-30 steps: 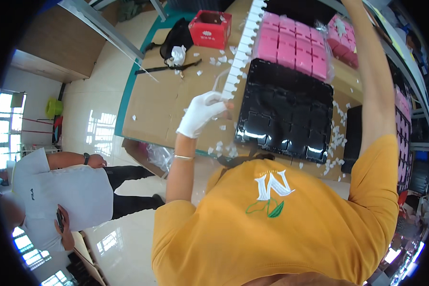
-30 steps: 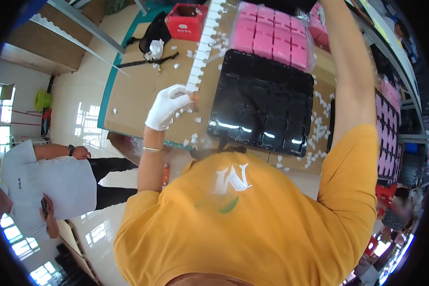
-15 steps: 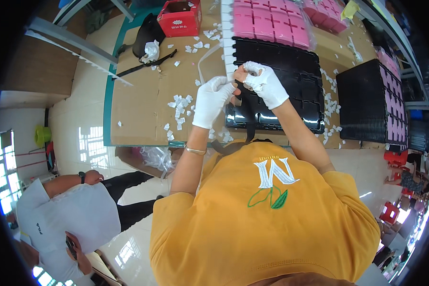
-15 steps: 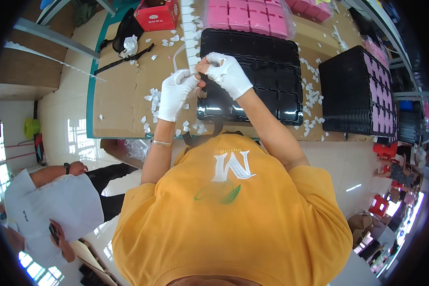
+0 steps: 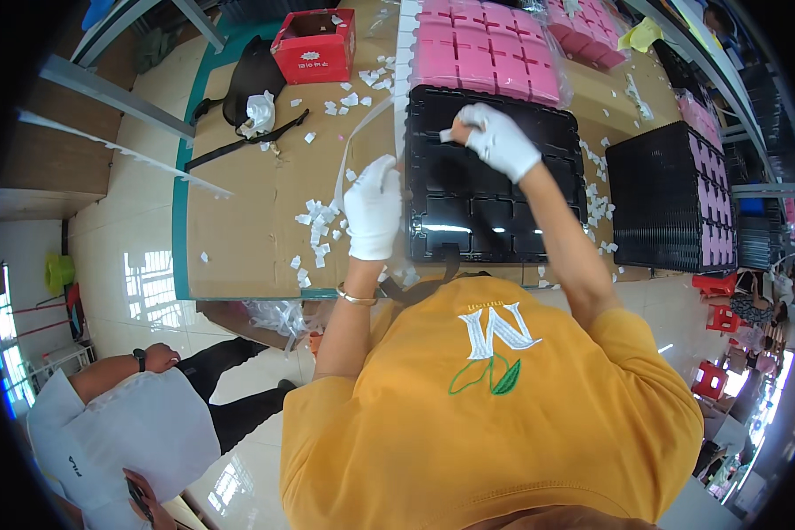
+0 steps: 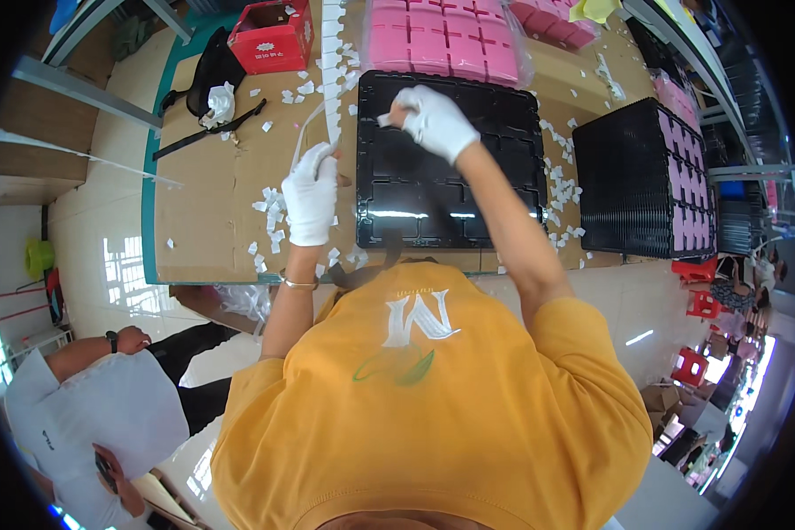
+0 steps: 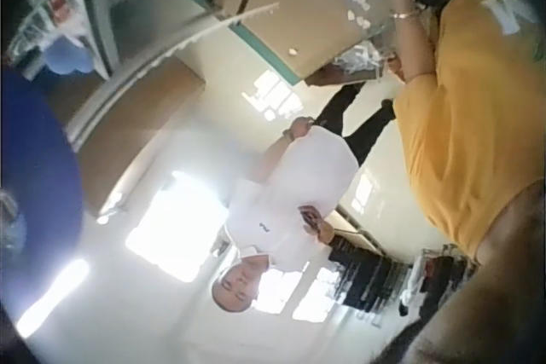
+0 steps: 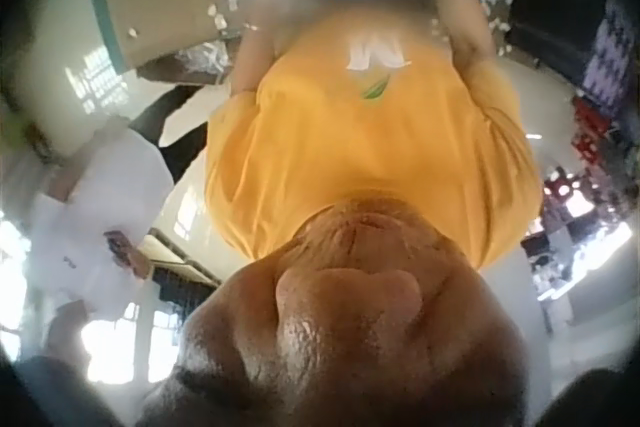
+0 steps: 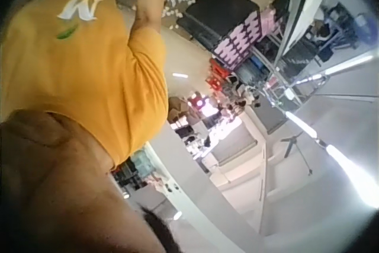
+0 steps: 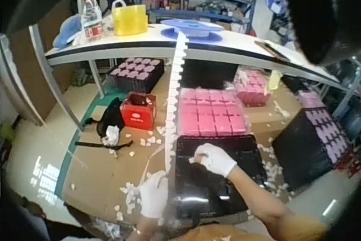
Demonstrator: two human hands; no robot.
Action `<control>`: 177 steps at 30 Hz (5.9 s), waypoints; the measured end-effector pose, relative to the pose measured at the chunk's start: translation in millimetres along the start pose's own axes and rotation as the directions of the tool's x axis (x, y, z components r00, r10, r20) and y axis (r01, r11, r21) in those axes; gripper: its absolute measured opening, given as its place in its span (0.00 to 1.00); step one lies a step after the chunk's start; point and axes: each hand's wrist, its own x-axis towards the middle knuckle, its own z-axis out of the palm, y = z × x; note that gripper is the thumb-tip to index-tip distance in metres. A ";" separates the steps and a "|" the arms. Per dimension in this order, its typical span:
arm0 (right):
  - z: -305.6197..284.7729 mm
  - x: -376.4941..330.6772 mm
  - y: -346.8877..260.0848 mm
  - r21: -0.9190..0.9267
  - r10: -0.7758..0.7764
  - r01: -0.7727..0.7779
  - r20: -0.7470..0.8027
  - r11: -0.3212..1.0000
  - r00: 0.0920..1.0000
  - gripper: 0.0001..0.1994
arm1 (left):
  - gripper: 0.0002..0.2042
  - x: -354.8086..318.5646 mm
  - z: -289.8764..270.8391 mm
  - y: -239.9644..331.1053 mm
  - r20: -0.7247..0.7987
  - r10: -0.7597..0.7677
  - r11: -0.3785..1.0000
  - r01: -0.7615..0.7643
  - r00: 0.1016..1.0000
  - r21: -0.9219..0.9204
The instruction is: The person assembles black plastic trays by placing pink inserts into them. They repeatedly pick up a pink insert, align it with the black tray, and press it into place. The person also removes small white debris from the tray surface during the process.
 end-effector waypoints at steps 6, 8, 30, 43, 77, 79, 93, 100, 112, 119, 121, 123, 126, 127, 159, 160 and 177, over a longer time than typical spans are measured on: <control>1.0 74.7 59.5 -0.309 0.074 0.052 0.385 0.950 0.920 0.09 | 0.11 8.0 -1.5 -0.8 0.090 -0.162 0.975 0.173 0.983 -0.140; 12.7 88.9 60.1 -0.363 0.177 -0.012 0.427 0.932 0.887 0.07 | 0.11 7.4 -0.1 1.5 0.082 -0.264 0.914 0.276 0.961 -0.297; 41.8 -1.8 -46.2 0.505 0.181 -0.186 0.059 0.843 0.982 0.13 | 0.10 3.0 5.3 31.5 0.124 -0.379 0.797 0.392 0.917 -0.460; 2.5 -29.5 -75.4 0.433 -0.013 -0.130 0.312 0.892 0.950 0.09 | 0.07 11.7 2.6 -7.8 -0.208 0.358 0.913 -0.295 0.910 0.281; 45.8 -0.7 -57.5 0.335 0.170 -0.135 -0.077 0.933 0.982 0.14 | 0.09 4.2 9.2 11.1 -0.120 -0.022 0.993 0.007 0.992 -0.121; 37.8 -7.5 -68.8 0.543 0.247 -0.243 0.066 0.804 0.967 0.12 | 0.09 6.2 9.7 -1.5 -0.172 0.094 0.995 -0.086 0.981 0.055; -173.3 -86.3 118.4 -0.715 0.125 -0.040 0.066 0.698 0.990 0.02 | 0.11 28.4 -0.3 17.7 -0.092 -0.322 0.894 0.270 0.942 -0.356; -157.2 -55.7 165.8 -0.785 0.136 0.084 0.210 0.613 0.968 0.05 | 0.10 26.5 6.9 30.3 -0.129 -0.413 0.874 0.352 0.902 -0.335; -143.0 -58.1 176.9 -0.769 0.245 -0.135 0.030 0.625 0.969 0.04 | 0.08 22.8 14.7 29.3 -0.091 -0.424 0.868 0.375 0.901 -0.325; -30.8 -28.5 48.4 -0.073 -0.111 0.094 -0.282 0.993 0.953 0.09 | 0.09 11.4 14.7 33.2 -0.014 -0.411 0.858 0.381 0.912 -0.345; 3.5 -16.2 0.6 0.362 0.034 0.061 -0.251 0.930 0.967 0.11 | 0.09 8.4 15.2 39.3 0.000 -0.409 0.846 0.379 0.913 -0.374; 23.9 -5.4 -26.3 0.529 0.071 0.037 -0.182 0.848 0.981 0.12 | 0.07 7.2 16.0 40.9 -0.006 -0.368 0.857 0.336 0.930 -0.390; 40.1 4.5 -41.9 0.472 0.073 0.027 -0.190 0.881 0.979 0.11 | 0.07 6.6 16.3 33.4 -0.017 -0.289 0.888 0.261 0.957 -0.378; 40.8 5.0 -48.6 0.461 0.088 0.008 -0.186 0.887 0.978 0.12 | 0.07 7.0 16.2 30.5 -0.059 -0.255 0.916 0.221 0.965 -0.335; -106.8 -187.9 75.2 -0.763 0.317 0.052 0.329 0.645 0.889 0.06 | 0.18 -67.8 -28.5 -25.5 -0.106 0.002 0.825 0.058 0.994 0.562; -109.9 -191.3 77.9 -0.768 0.301 0.040 0.298 0.639 0.906 0.06 | 0.18 -70.8 -26.3 -22.1 -0.100 0.021 0.815 0.041 0.995 0.578; -91.6 -245.8 102.4 -0.437 0.060 -0.087 -0.074 0.895 0.995 0.05 | 0.22 12.4 4.1 7.2 -0.250 -0.141 0.988 0.151 0.958 0.021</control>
